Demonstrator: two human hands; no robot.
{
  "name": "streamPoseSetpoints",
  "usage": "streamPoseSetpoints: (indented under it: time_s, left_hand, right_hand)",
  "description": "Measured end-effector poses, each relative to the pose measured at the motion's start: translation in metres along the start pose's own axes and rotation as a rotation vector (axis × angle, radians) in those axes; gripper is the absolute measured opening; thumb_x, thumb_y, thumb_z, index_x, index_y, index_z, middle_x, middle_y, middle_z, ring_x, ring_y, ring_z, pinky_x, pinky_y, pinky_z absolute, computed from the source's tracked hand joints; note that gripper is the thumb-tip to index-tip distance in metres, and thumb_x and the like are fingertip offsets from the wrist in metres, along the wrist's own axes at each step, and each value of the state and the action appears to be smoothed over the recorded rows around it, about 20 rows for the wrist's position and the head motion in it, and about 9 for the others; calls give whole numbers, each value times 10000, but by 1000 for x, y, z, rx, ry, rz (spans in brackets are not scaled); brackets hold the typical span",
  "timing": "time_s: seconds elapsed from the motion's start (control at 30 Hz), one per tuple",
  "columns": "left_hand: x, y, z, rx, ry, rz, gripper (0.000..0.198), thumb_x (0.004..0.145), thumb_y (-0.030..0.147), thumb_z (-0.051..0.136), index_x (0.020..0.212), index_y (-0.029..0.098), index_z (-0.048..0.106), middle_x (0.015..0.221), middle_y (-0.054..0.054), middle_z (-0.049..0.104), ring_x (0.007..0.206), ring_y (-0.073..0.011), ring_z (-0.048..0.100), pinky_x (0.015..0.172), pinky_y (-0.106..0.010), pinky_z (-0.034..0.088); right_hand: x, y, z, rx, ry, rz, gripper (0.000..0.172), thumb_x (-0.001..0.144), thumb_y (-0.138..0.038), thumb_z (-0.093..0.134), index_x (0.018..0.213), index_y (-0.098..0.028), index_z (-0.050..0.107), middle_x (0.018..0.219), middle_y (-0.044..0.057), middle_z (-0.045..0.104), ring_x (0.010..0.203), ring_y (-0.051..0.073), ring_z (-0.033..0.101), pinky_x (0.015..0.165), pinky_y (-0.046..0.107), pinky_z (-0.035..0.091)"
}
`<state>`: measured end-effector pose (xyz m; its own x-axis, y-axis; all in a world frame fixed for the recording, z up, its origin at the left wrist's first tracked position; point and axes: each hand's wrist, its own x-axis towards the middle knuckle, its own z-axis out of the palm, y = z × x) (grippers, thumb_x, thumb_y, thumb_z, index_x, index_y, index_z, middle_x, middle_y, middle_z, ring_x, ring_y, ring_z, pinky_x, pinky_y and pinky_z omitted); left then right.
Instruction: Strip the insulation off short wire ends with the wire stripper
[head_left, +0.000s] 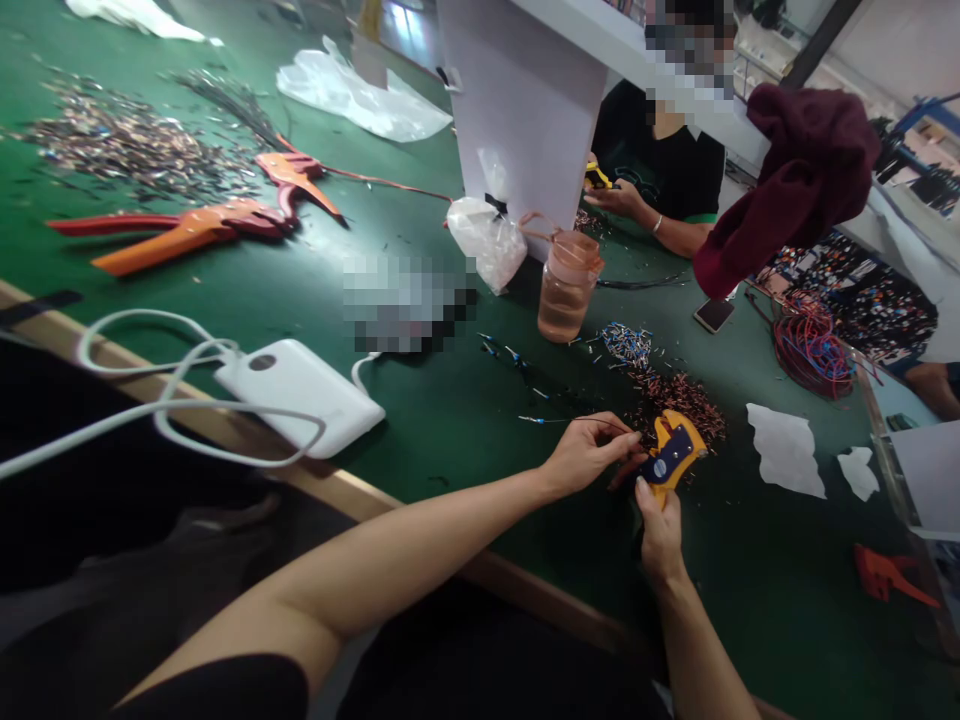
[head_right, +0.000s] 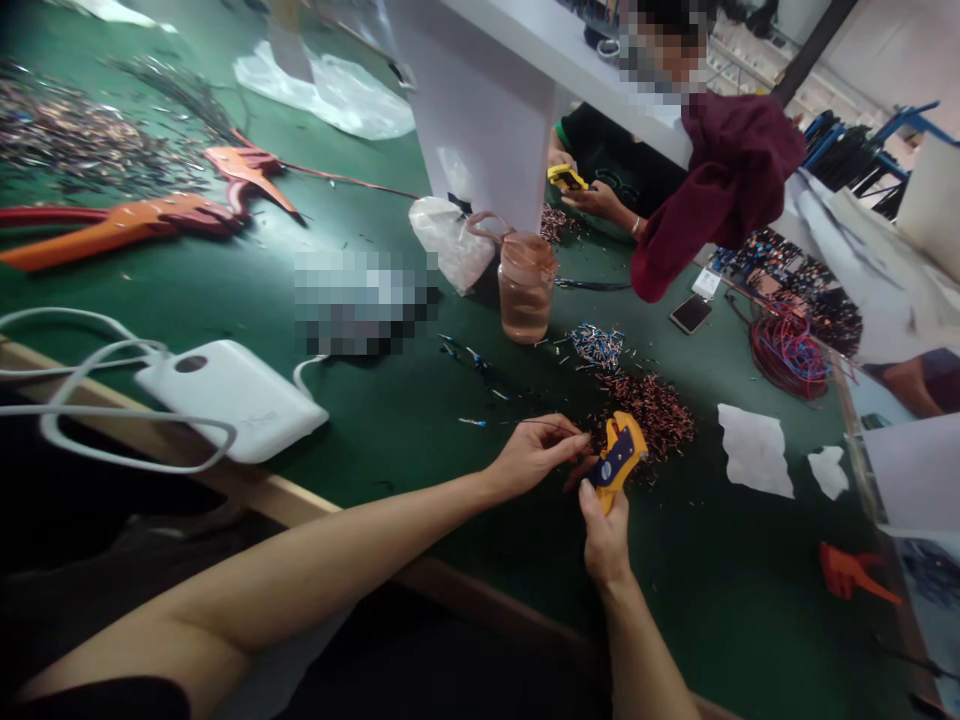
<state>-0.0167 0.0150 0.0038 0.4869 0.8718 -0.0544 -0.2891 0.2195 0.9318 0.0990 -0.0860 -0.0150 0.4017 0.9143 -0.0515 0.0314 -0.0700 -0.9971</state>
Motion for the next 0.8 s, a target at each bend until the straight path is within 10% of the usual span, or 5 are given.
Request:
streamPoseSetpoints:
  time_s: [0.5, 0.8]
  left_hand:
    - [-1, -8, 5, -54, -79, -21, 436, 611, 562, 736, 672, 143, 632, 663, -47, 684, 550, -114, 579, 559, -239, 468]
    - [16, 0, -9, -177, 88, 11, 407, 591, 496, 778, 707, 136, 627, 673, -27, 691, 546, -88, 551, 593, -229, 452]
  right_hand:
    - [-3, 0, -2, 174, 62, 144, 379, 761, -515, 699, 725, -158, 577, 490, -50, 469, 378, 102, 449, 378, 228, 380]
    - [4, -8, -3, 549, -223, 317, 318, 770, -456, 685, 906, -171, 645, 721, 32, 624, 630, 188, 582, 616, 354, 505]
